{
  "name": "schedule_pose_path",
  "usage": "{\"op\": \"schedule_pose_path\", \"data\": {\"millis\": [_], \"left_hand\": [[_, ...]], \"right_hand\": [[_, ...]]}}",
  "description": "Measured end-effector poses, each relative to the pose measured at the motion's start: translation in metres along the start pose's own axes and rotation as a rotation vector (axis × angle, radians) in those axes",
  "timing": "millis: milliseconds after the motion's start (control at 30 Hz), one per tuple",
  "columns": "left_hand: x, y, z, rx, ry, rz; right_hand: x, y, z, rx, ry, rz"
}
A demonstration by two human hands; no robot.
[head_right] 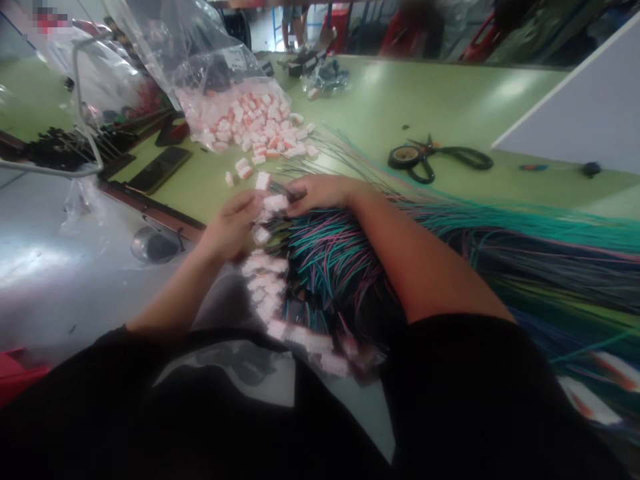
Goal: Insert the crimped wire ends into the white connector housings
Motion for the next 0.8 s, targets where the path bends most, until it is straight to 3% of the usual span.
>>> {"op": "schedule_pose_path", "data": {"millis": [400,633,800], "left_hand": [[-0.003,0.003,-0.020,0.023,-0.161,-0.059],[0.001,0.000,-0.018,0.029,-0.126,-0.038],[0.006,-0.010,-0.014,0.041,-0.066,0.019]], "right_hand": [[0.001,0.000,0.000,-0.041,0.041,0.039],[-0.001,-0.003,-0.003,0.010,0.006,0.018],[-0.011,-0.012,-0.002,0.031,-0.094,0.063]]}}
Point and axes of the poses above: each hand's wrist, its own z-axis towards the middle knuckle, its own x-axis out of the back of the hand, y = z × x, the point moved 9 cm from there along z, towards the middle knuckle, and after that the axes turned 7 degrees about -y, right-handed, at the moved point
